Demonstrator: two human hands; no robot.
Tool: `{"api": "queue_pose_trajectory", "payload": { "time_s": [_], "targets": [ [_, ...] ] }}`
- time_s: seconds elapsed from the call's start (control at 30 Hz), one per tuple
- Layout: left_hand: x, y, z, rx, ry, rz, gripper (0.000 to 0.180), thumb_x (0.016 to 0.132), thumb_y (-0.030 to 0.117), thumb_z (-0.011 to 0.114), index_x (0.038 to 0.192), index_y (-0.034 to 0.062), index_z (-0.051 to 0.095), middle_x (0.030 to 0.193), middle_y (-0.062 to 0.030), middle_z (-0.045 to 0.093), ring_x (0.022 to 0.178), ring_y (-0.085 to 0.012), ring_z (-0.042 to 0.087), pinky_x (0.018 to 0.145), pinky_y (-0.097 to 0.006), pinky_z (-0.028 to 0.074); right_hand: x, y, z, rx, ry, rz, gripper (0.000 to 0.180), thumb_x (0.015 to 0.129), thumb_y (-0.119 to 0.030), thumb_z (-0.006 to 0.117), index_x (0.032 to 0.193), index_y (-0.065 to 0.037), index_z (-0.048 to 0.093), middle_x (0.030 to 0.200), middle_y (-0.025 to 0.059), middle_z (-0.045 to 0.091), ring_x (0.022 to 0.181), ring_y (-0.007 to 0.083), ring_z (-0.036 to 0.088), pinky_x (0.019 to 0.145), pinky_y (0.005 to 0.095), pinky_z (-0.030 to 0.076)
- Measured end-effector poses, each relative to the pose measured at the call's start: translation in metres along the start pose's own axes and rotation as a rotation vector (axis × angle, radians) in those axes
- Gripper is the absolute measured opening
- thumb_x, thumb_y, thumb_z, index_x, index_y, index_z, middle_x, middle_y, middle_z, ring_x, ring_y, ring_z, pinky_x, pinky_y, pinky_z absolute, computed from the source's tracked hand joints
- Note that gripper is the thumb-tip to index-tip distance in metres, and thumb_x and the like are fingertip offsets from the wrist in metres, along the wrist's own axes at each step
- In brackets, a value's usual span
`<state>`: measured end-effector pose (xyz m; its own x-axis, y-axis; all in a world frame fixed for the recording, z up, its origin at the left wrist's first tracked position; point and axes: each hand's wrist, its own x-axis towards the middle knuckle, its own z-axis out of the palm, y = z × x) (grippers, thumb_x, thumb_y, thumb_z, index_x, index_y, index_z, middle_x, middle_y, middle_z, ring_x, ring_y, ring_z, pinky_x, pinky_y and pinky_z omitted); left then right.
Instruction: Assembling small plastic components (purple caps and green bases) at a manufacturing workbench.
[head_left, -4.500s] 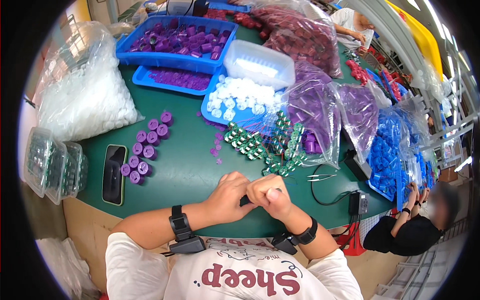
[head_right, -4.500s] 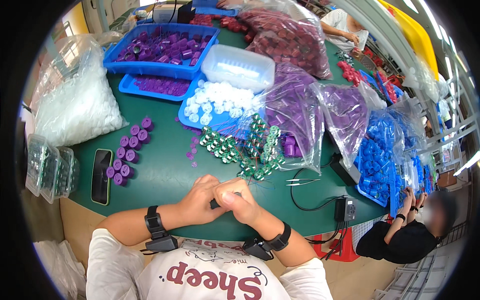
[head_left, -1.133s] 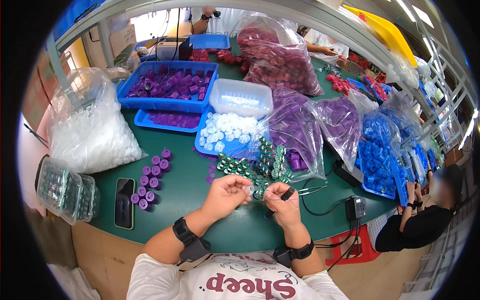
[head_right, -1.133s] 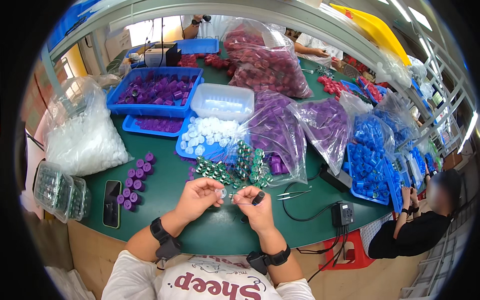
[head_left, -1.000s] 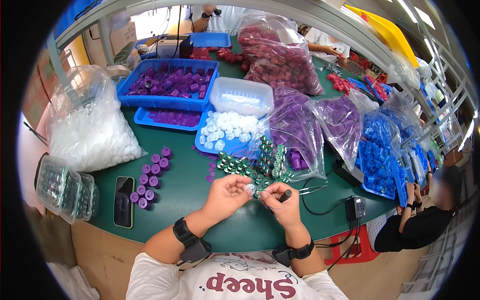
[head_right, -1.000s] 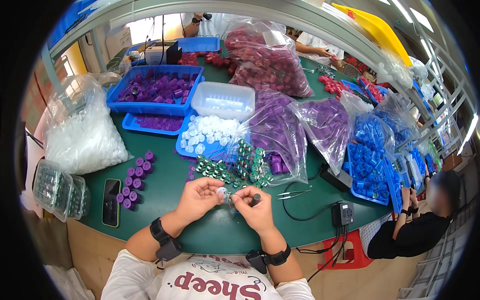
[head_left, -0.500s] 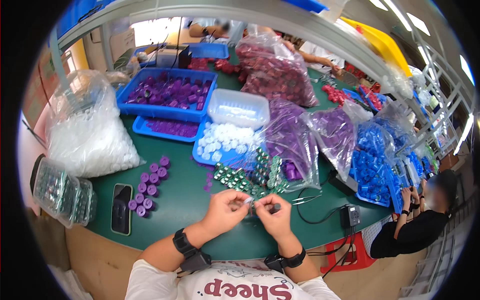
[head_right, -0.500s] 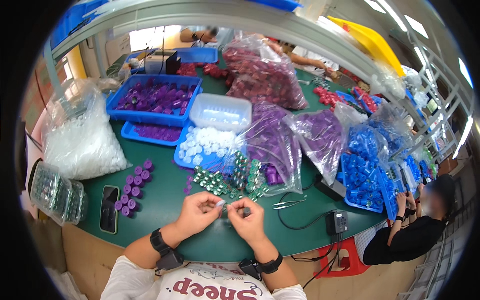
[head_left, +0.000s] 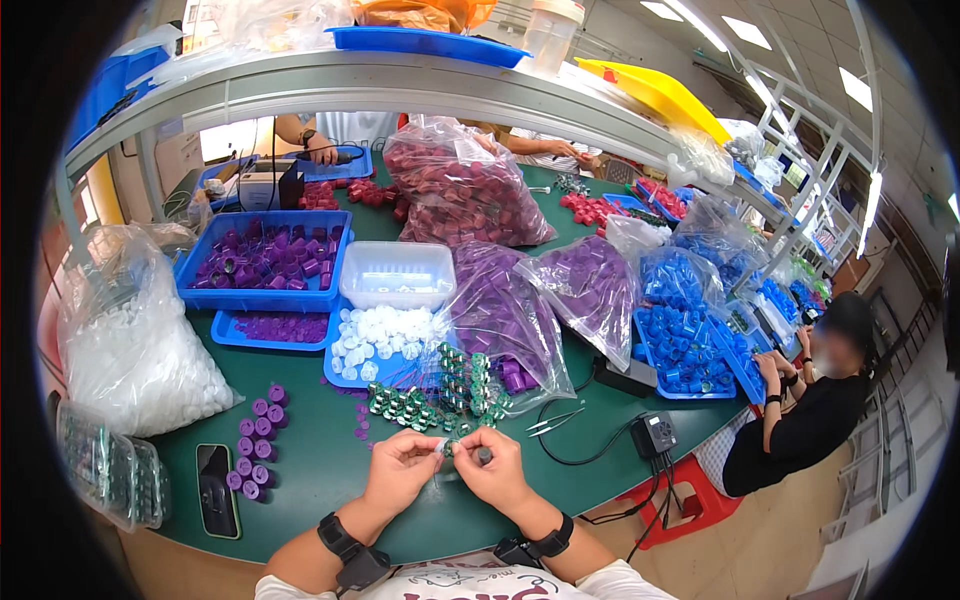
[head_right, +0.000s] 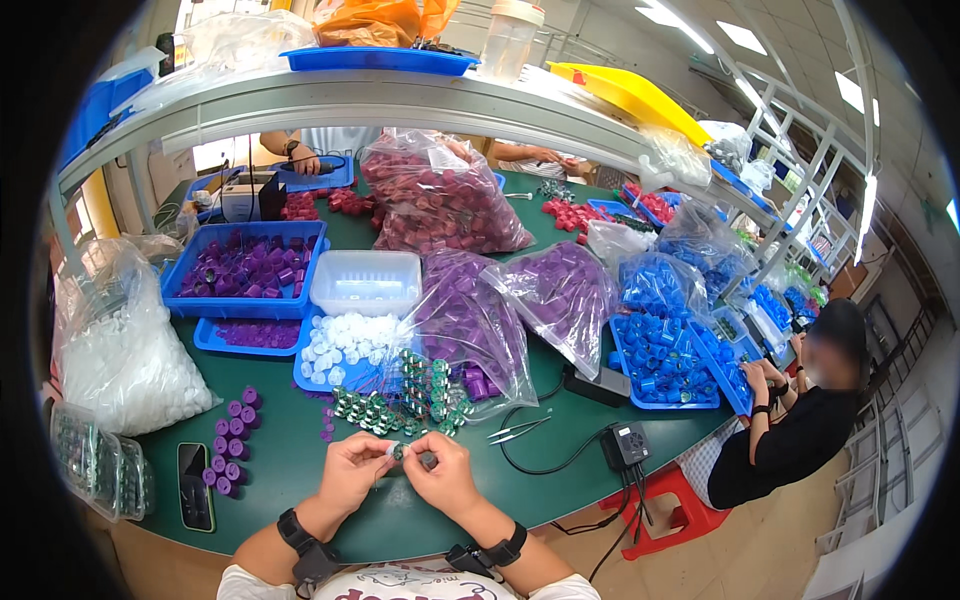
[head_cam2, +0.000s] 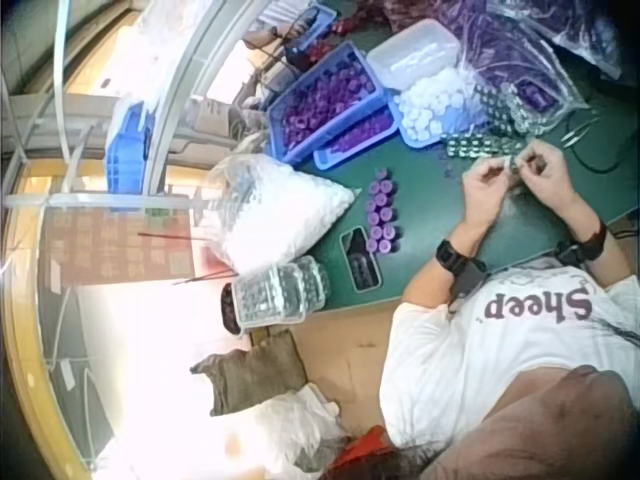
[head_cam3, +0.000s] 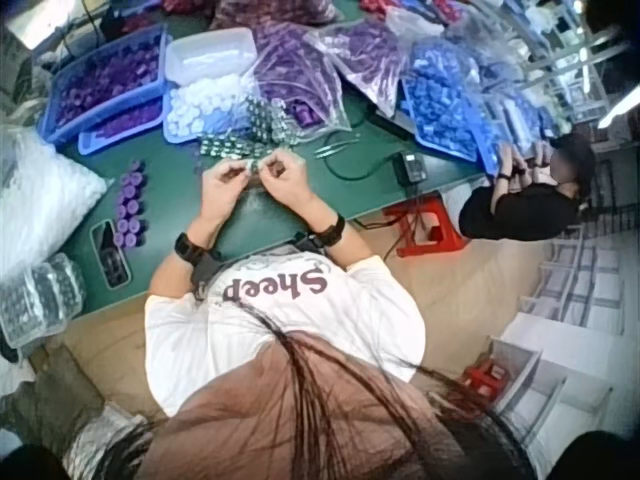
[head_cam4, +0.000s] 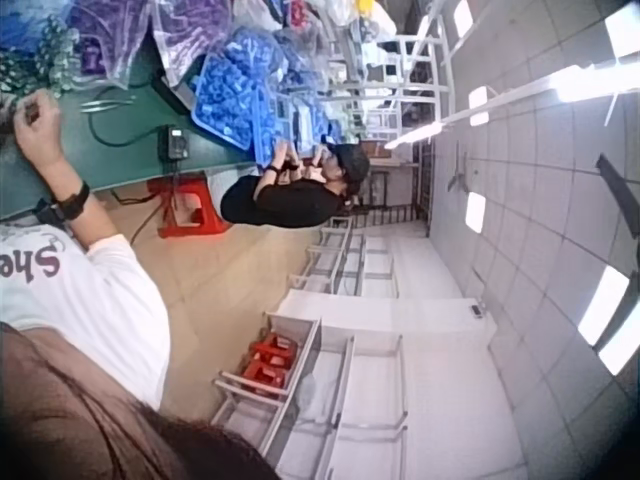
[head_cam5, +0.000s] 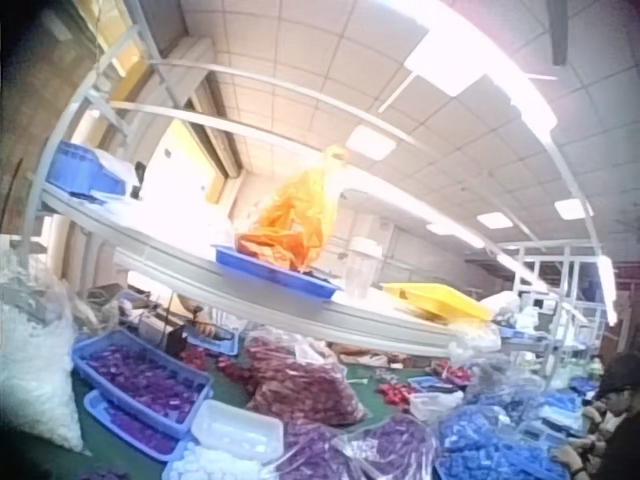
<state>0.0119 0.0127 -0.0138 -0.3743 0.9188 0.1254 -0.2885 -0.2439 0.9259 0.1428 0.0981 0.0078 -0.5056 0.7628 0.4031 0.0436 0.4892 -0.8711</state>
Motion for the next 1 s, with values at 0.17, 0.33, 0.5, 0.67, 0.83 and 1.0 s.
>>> {"api": "queue_pose_trajectory", "payload": {
  "time_s": [0.17, 0.33, 0.5, 0.67, 0.83, 1.0],
  "targets": [
    [0.000, 0.006, 0.003, 0.074, -0.012, 0.099, 0.019, 0.082, -0.005, 0.059, 0.101, -0.0034, 0.062, 0.096, -0.0094, 0.065, 0.083, -0.0123, 0.062, 0.070, -0.023, 0.050, 0.005, -0.007, -0.004, -0.113, 0.017, -0.125, 0.010, 0.074, -0.004, 0.068, 0.073, -0.001, 0.059, 0.063, 0.0049, 0.056, 0.050, 0.0084, 0.048, 0.045, 0.0234, 0.037],
    [0.000, 0.011, 0.002, -0.253, -0.065, -0.152, 0.023, 0.082, -0.001, 0.055, 0.104, -0.0030, 0.061, 0.098, -0.0104, 0.065, 0.084, -0.0147, 0.062, 0.075, -0.025, 0.049, 0.006, -0.003, -0.004, -0.087, 0.058, -0.191, 0.010, 0.074, -0.002, 0.067, 0.071, -0.002, 0.058, 0.063, 0.0066, 0.055, 0.051, 0.0124, 0.051, 0.046, 0.0256, 0.038],
    [-0.003, 0.013, 0.001, -0.243, -0.053, -0.143, 0.018, 0.084, 0.000, 0.056, 0.101, -0.0030, 0.061, 0.097, -0.0111, 0.064, 0.087, -0.0160, 0.061, 0.075, -0.027, 0.050, 0.006, -0.007, -0.005, -0.113, -0.041, -0.257, 0.011, 0.073, 0.002, 0.066, 0.076, 0.000, 0.055, 0.069, 0.0098, 0.057, 0.050, 0.0167, 0.054, 0.044, 0.0258, 0.042],
    [0.001, 0.016, 0.008, -0.173, -0.130, 0.154, 0.020, 0.080, -0.010, 0.059, 0.098, -0.0016, 0.063, 0.100, -0.0129, 0.060, 0.094, -0.0191, 0.060, 0.080, -0.029, 0.050, 0.007, -0.007, -0.012, -0.041, 0.000, -0.459, 0.013, 0.074, 0.006, 0.065, 0.086, 0.002, 0.061, 0.078, 0.0096, 0.060, 0.051, 0.0094, 0.051, 0.044, 0.0221, 0.040],
    [0.004, 0.036, 0.011, 0.336, -0.053, 0.516, 0.022, 0.075, -0.007, 0.064, 0.096, 0.0004, 0.065, 0.099, -0.0145, 0.062, 0.090, -0.0230, 0.062, 0.074, -0.031, 0.051, 0.004, -0.001, -0.014, 0.546, -0.152, 0.117, 0.020, 0.078, 0.004, 0.066, 0.097, 0.003, 0.060, 0.082, 0.0071, 0.061, 0.054, 0.0021, 0.046, 0.048, 0.0172, 0.035],
    [0.005, 0.040, 0.006, 0.712, -0.119, 0.893, 0.029, 0.066, -0.007, 0.068, 0.094, 0.0008, 0.064, 0.097, -0.0151, 0.063, 0.081, -0.0277, 0.064, 0.069, -0.034, 0.052, 0.010, -0.002, -0.025, 1.255, -0.538, 0.591, 0.009, 0.088, -0.006, 0.056, 0.094, 0.000, 0.055, 0.079, 0.0088, 0.061, 0.047, 0.0033, 0.042, 0.045, 0.0184, 0.032]
  ]
}}
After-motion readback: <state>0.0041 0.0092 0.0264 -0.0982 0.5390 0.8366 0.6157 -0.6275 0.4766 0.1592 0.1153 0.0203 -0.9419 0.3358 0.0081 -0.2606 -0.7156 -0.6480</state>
